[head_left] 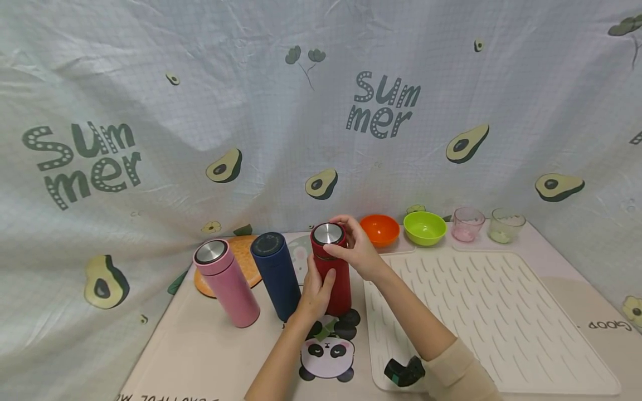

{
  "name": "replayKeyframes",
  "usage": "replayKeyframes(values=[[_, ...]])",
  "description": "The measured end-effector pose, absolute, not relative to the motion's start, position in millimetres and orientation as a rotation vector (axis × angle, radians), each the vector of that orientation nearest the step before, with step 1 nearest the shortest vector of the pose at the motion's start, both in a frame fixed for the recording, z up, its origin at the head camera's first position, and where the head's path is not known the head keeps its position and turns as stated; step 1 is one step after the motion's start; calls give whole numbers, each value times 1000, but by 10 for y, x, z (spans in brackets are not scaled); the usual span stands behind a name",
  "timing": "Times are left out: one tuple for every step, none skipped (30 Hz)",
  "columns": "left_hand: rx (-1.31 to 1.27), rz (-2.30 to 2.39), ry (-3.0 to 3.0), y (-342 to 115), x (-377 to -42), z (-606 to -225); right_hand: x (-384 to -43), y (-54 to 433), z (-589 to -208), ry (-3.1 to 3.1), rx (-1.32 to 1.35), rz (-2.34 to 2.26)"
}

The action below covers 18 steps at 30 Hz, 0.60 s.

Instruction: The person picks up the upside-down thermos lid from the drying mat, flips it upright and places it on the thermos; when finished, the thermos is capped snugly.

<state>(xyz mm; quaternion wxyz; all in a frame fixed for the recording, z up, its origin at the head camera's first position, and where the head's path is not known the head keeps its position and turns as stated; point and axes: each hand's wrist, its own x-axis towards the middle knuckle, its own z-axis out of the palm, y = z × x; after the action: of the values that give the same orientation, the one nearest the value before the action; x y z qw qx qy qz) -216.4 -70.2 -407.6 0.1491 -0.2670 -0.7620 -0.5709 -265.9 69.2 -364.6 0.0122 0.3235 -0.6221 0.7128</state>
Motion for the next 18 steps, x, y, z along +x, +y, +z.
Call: replayKeyframes(values=[[-769,-1644,-2191,-703,-2164,-4075,-2657,692,-3654,-1934,990,2231],[-770,-1645,-2192,-704,-2164,-4075,-2655,695,-3660,-1936,980,2233],[-771,-1643,-2192,-705,-2164,-4073,-2654,699,-3664,-1950,981,2225],[-771,-1638,-2195,-706,-2164,-4073,-2654,704,-3667,-1965,996,2212],[-769,-1636,-2197,-707,-2163,-4071,-2652,710,-3663,-1983,1020,2198],[-766,-1634,-2200,-707,-2161,-4067,-2652,716,-3658,-1999,1042,2183],[-763,-1633,-2202,-707,-2162,-4064,-2652,718,-3648,-2010,1061,2172],[-760,-1628,-2205,-707,-2161,-4061,-2655,717,-3640,-2019,1071,2164],[-757,-1624,-2208,-706,-2162,-4058,-2653,713,-3630,-2022,1069,2167],[-755,-1621,-2213,-706,-2161,-4055,-2654,708,-3626,-2020,1056,2174],[-752,-1622,-2217,-705,-2160,-4052,-2651,700,-3619,-2024,1030,2175],[-750,-1623,-2222,-705,-2158,-4050,-2651,693,-3617,-2030,998,2172],[-749,-1623,-2225,-704,-2157,-4049,-2648,688,-3613,-2041,972,2166],[-748,-1621,-2226,-704,-2155,-4048,-2647,687,-3613,-2056,950,2159],[-749,-1618,-2226,-704,-2154,-4047,-2641,688,-3609,-2066,942,2162],[-752,-1615,-2223,-704,-2152,-4047,-2641,690,-3611,-2077,951,2157],[-752,-1614,-2222,-705,-2150,-4048,-2638,694,-3607,-2085,972,2157],[-752,-1610,-2218,-706,-2148,-4048,-2638,700,-3606,-2090,995,2157]])
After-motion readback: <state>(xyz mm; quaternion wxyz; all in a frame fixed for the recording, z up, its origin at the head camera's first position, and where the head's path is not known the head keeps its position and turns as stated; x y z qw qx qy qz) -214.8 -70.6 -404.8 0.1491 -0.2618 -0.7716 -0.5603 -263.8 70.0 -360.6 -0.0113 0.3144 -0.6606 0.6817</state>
